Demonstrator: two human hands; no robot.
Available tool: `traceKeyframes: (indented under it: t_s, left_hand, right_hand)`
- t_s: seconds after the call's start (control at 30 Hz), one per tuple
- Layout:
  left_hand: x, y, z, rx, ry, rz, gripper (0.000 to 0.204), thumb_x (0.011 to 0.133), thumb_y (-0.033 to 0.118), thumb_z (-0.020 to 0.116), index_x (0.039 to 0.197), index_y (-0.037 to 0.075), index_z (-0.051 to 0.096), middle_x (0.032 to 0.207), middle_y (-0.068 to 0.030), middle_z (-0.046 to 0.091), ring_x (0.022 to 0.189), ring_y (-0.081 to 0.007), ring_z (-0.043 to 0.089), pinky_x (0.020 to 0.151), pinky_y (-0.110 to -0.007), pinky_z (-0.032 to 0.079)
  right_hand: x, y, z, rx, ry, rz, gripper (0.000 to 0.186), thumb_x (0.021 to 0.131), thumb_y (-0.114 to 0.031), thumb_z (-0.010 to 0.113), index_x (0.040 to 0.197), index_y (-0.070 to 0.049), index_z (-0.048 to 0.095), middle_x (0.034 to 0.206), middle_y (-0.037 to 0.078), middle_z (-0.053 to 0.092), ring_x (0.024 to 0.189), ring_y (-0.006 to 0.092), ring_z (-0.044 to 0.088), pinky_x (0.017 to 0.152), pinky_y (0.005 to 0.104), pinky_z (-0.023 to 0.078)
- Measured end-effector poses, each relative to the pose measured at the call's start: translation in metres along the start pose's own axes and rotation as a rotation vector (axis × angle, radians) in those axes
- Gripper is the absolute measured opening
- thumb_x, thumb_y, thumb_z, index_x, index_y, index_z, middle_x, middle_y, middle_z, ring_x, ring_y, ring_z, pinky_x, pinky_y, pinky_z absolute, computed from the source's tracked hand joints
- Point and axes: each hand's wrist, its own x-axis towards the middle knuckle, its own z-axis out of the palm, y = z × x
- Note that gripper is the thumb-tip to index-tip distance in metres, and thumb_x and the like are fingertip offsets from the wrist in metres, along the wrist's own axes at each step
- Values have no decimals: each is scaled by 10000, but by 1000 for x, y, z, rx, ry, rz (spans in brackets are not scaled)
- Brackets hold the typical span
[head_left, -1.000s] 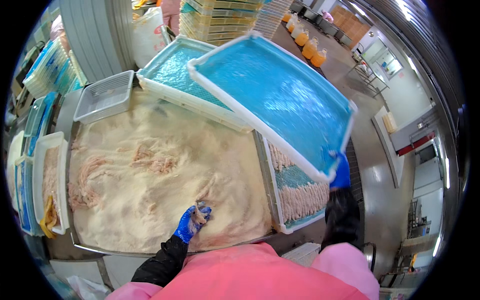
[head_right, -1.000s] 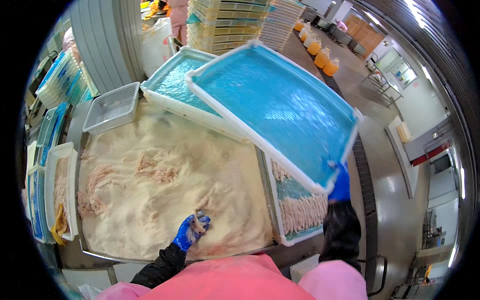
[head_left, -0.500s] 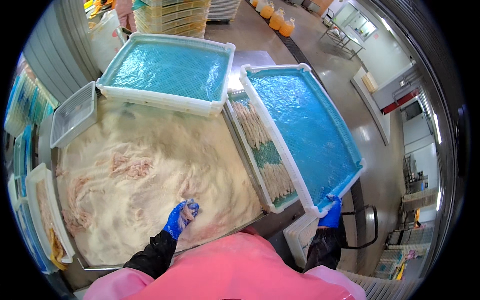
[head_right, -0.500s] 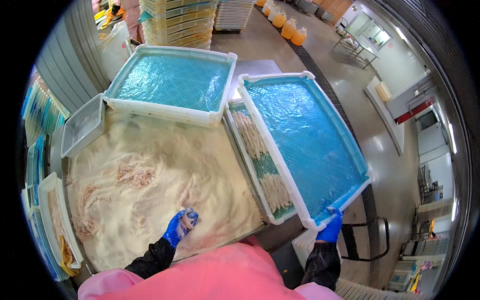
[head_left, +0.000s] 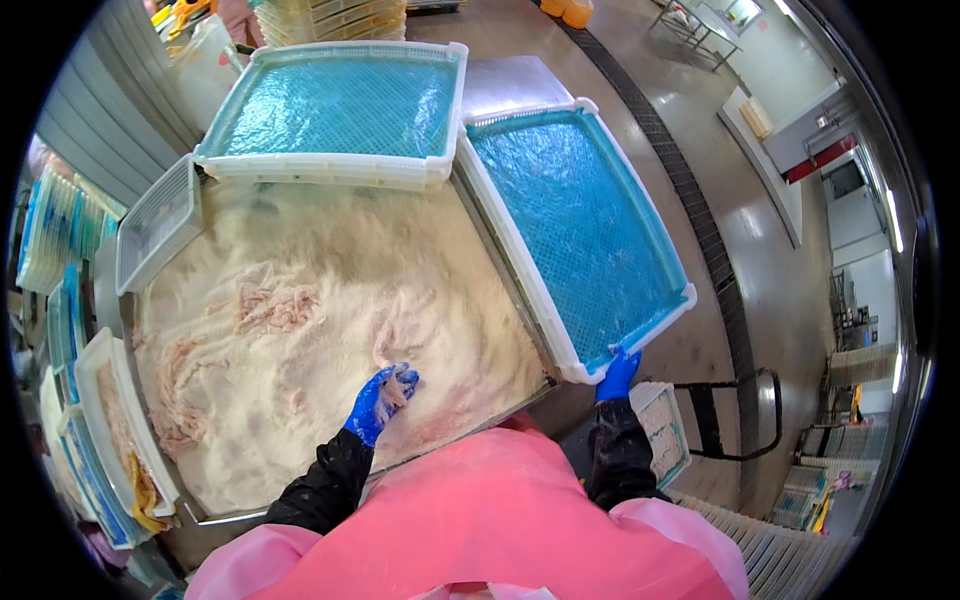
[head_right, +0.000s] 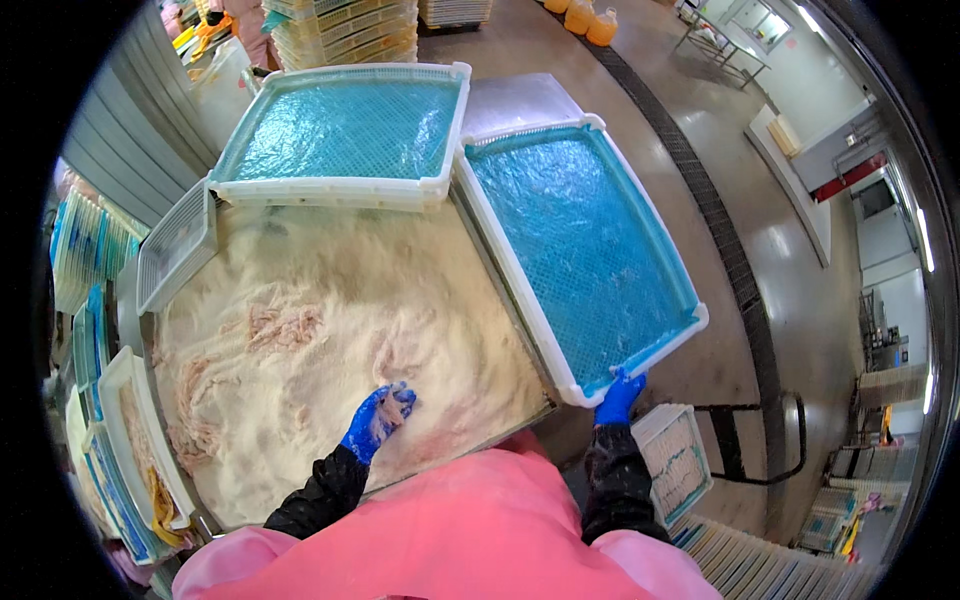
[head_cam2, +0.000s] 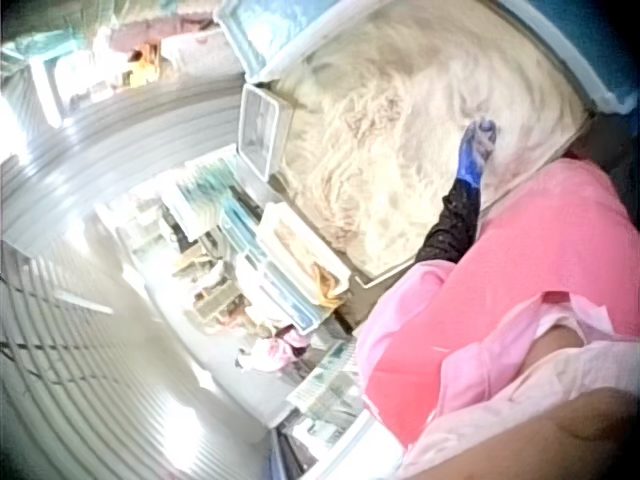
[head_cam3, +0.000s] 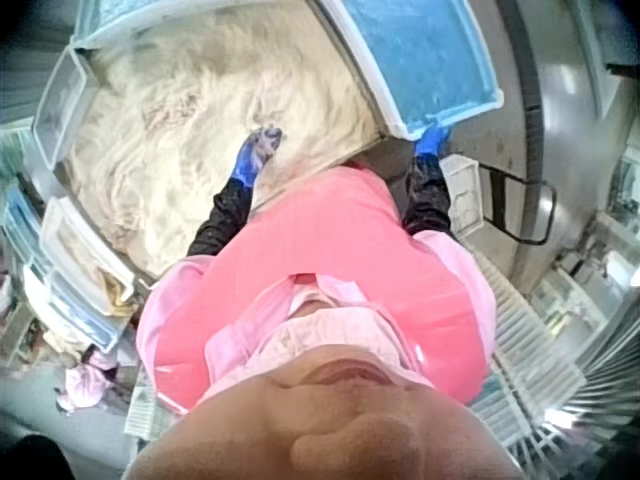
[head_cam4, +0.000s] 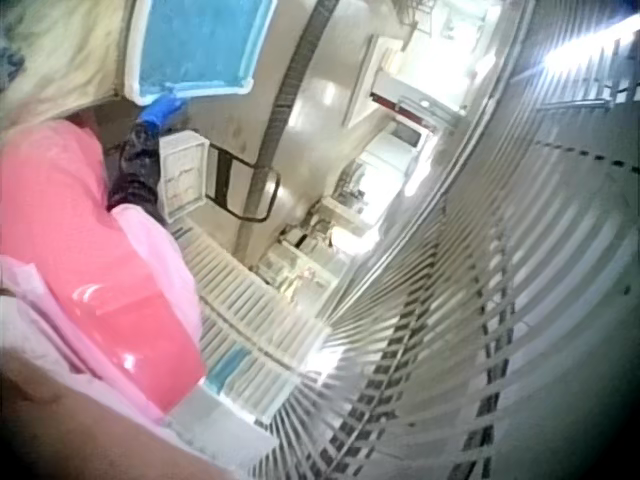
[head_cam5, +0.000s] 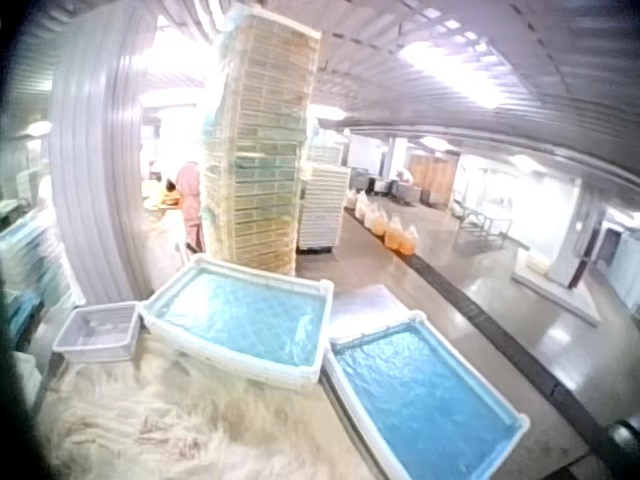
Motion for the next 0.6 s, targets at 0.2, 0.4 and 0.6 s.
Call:
traceKeyframes:
  t_s: [0.2,0.4,0.6]
  left_hand:
    - [4,-1,4,60,-51,9,522,975,281,474,1387,-26,382,1349,-192,492,1187,-322,531,1065,-428,387]
    - [-21,-8,43,240,58,52,585,955,315,512,1435,23,347,1345,-174,498,1171,-303,547,1038,-415,406]
    - [-12,-32,45,448,129,208,574,943,165,552,1439,-16,326,1259,-159,572,1074,-250,601,943,-339,461]
  right_hand:
    - [-4,-1,-3,132,-148,46,690,770,8,631,1390,-42,333,1295,118,450,1148,262,461,968,392,403]
    - [-112,-118,62,-562,-278,-678,521,892,-65,590,1369,-16,386,1276,120,507,1176,232,491,993,359,409]
    - [-209,7,169,-342,-1323,-18,255,944,-227,575,1056,-16,662,964,91,672,851,158,622,753,282,490]
